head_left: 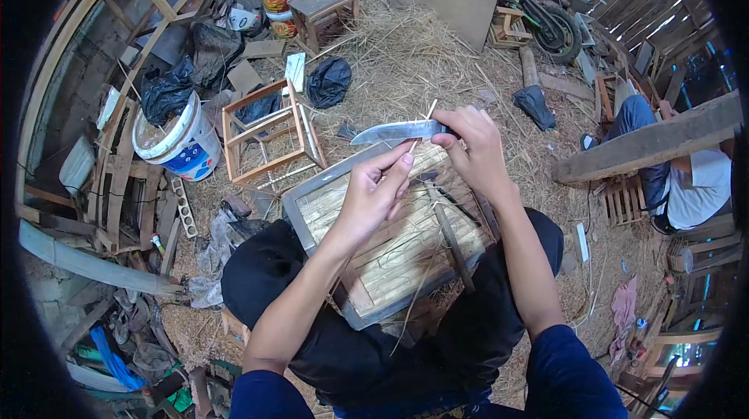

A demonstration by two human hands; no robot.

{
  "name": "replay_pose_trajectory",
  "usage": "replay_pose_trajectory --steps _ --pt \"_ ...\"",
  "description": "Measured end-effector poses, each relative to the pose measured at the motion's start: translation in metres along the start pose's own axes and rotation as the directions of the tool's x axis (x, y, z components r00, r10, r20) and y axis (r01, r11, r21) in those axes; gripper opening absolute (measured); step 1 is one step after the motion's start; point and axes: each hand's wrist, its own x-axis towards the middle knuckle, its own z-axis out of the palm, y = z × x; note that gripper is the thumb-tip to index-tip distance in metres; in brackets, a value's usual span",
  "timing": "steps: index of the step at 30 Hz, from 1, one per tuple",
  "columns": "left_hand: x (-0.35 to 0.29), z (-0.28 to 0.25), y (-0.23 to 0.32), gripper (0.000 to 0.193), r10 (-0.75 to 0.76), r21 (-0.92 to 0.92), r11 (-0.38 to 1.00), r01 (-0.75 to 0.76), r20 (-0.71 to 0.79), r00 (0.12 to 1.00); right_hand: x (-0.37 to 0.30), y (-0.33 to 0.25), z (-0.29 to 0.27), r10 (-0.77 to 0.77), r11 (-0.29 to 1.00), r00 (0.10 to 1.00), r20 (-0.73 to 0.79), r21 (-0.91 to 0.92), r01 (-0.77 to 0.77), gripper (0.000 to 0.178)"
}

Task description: The person shaves a bamboo strip using a knife, repeatedly drawing the blade along the length of the strip and bending it by hand to check its flexibility.

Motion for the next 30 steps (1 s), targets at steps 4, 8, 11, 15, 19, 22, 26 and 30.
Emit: replay_pose_trajectory --steps 4,8,11,15,19,22,26,30 --pt "0.001 0.004 0.002 0.046 0.011 -0.007 1.0 -0.011 0.042 0.999 -0.001 0.001 -0.013 -0.023 0.997 1.0 0.003 -0.075 0.023 0.028" --pt "-0.003 0.0 0.003 0.047 0.011 -0.003 1.0 -0.01 0.03 1.0 -0.004 0.009 -0.011 -0.007 0.997 1.0 -0.002 -0.083 0.006 0.027" --pt "-0.005 -0.007 0.005 0.047 0.005 0.039 0.999 -0.006 0.036 0.999 -0.004 0.016 -0.017 0.026 0.992 1.0 0.003 -0.122 -0.025 0.026" --pt "-0.011 -0.011 0.006 0.047 0.03 0.013 0.999 -0.031 0.081 0.996 -0.016 0.05 -0.021 0.442 0.894 0.868 -0.227 0.031 -0.447 0.03" --pt "-0.026 -0.038 -0.001 0.045 0.028 0.221 0.974 -0.047 0.085 0.996 -0.017 0.074 -0.068 0.525 0.801 0.809 -0.265 -0.165 -0.575 0.031" --pt "-0.02 -0.053 -0.006 0.043 -0.051 0.124 0.99 0.064 -0.101 0.994 -0.038 0.064 -0.051 0.406 0.881 0.899 -0.164 -0.192 -0.433 0.028" --pt "-0.02 -0.048 -0.002 0.039 -0.088 0.096 0.99 0.107 -0.184 0.979 -0.024 0.025 -0.015 0.26 0.965 0.966 0.012 -0.042 -0.259 0.025" --pt "-0.004 -0.032 -0.009 0.039 -0.061 0.134 0.988 0.08 -0.143 0.988 -0.004 -0.01 0.005 0.373 0.89 0.913 0.164 0.216 -0.402 0.029"
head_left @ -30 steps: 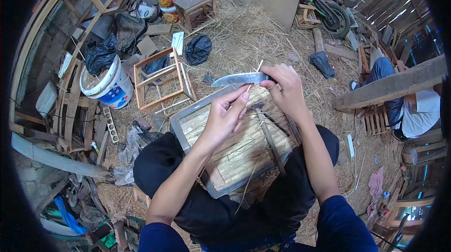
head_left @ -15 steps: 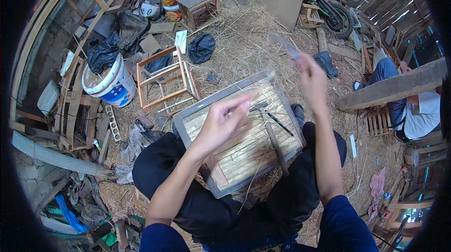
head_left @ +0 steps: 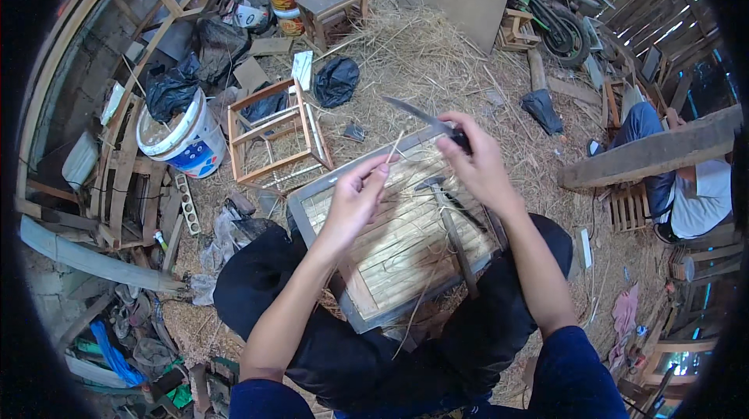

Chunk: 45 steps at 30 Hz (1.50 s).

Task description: The person shaves a bamboo strip using a knife, repeatedly drawing the blade along the length of the strip and bending it by hand to check its flexibility.

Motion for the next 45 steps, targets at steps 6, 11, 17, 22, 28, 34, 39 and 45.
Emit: replay_pose_trajectory --steps 6,11,17,22,28,34,39,45 --pt "0.007 0.028 -0.003 0.042 -0.023 -0.035 0.999 0.027 0.105 0.994 0.015 -0.003 0.032 0.095 0.979 0.995 -0.011 0.18 -0.091 0.026" --pt "0.01 0.027 -0.003 0.041 0.055 0.004 0.998 -0.056 0.087 0.995 0.018 0.006 0.032 0.188 0.898 0.973 0.134 0.377 -0.225 0.025" --pt "0.006 0.022 0.001 0.039 -0.05 -0.139 0.987 0.081 0.211 0.976 0.004 0.004 0.028 0.177 0.72 0.961 0.213 0.638 -0.274 0.028" --pt "0.002 0.021 0.008 0.031 -0.097 -0.223 0.962 0.159 0.266 0.959 0.004 0.006 0.02 0.227 0.665 0.921 0.316 0.64 -0.384 0.026" --pt "0.006 0.022 0.005 0.028 -0.092 -0.232 0.963 0.137 0.198 0.976 0.011 0.009 0.017 0.188 0.739 0.941 0.282 0.591 -0.324 0.022" --pt "0.009 0.019 0.005 0.023 -0.105 -0.254 0.954 0.159 0.212 0.972 0.01 0.013 0.025 0.136 0.766 0.97 0.204 0.599 -0.233 0.02" --pt "0.007 0.021 0.006 0.023 -0.122 -0.356 0.905 0.233 0.307 0.944 0.013 0.022 0.021 0.096 0.867 0.988 0.122 0.477 -0.143 0.015" --pt "-0.003 0.015 0.017 0.021 -0.115 -0.357 0.898 0.259 0.379 0.918 0.026 0.051 -0.021 0.218 0.913 0.947 -0.235 0.393 -0.113 0.016"
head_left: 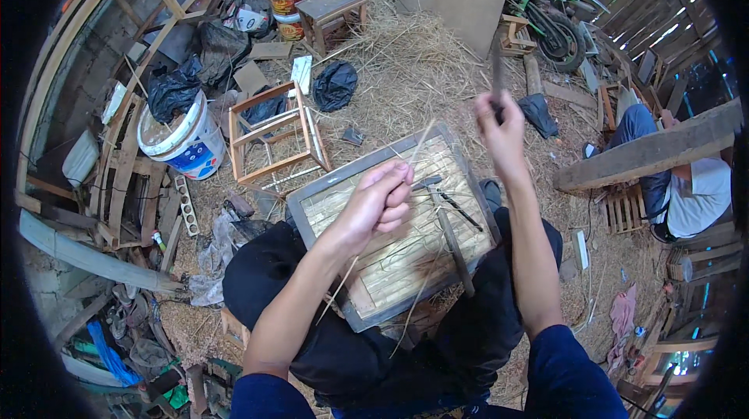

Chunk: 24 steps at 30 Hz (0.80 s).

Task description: The person shaves a bamboo strip using a knife, repeatedly drawing the blade along the length of the strip and bending it by hand to check its flexibility.

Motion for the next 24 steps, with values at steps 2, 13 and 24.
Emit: replay_pose_trajectory --steps 2,13,24 --pt "-0.006 -0.004 0.003 0.02 0.044 0.012 0.999 -0.044 -0.032 0.999 0.015 0.004 -0.018 -0.018 0.999 0.991 -0.135 -0.041 0.013 0.019" --pt "0.0 -0.02 -0.015 0.022 0.082 0.284 0.959 -0.009 -0.246 0.966 -0.052 -0.024 0.059 -0.016 0.999 0.923 0.386 0.042 0.0 0.033" --pt "0.015 -0.015 -0.022 0.025 0.275 0.433 0.884 -0.177 -0.176 0.945 -0.016 -0.029 0.036 0.145 0.979 0.989 -0.034 0.153 -0.138 0.028"
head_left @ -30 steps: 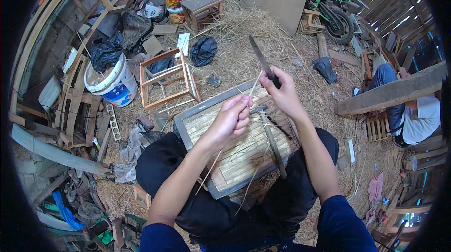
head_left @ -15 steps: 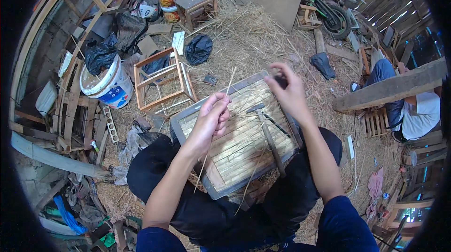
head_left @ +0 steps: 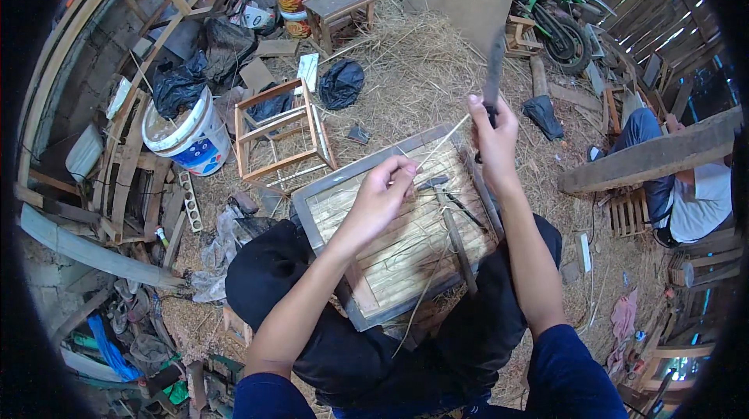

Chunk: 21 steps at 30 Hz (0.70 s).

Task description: The person shaves a bamboo strip using a knife, repeatedly drawing the blade along the length of the strip and bending it by hand to check its flexibility.

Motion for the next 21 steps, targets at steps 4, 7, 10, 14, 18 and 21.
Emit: replay_pose_trajectory --steps 4,7,10,14,18,21 --pt "0.002 0.005 -0.009 0.023 0.073 0.078 0.994 -0.076 0.043 0.996 -0.011 0.014 -0.002 -0.03 0.999 1.0 -0.004 0.013 0.03 0.025" --pt "0.003 0.006 -0.013 0.023 0.098 0.081 0.992 -0.096 -0.018 0.995 -0.025 0.023 0.008 -0.181 0.961 0.967 0.181 -0.175 0.213 0.021" --pt "0.006 0.007 -0.015 0.023 0.127 0.02 0.992 -0.126 -0.127 0.984 -0.053 -0.007 0.018 0.097 0.887 0.898 0.43 -0.446 0.118 0.034" --pt "0.012 0.009 -0.009 0.024 0.173 -0.029 0.982 -0.186 -0.251 0.952 -0.056 0.004 0.028 -0.102 0.921 0.849 0.519 -0.274 0.277 0.032" --pt "0.009 0.013 0.003 0.025 0.155 -0.133 0.974 -0.183 -0.195 0.968 -0.032 0.005 0.014 -0.219 0.825 0.874 0.434 -0.395 0.404 0.033" --pt "0.003 0.017 0.014 0.025 0.088 -0.203 0.972 -0.119 -0.155 0.984 -0.02 0.003 0.006 -0.246 0.798 0.908 0.338 -0.461 0.388 0.036"
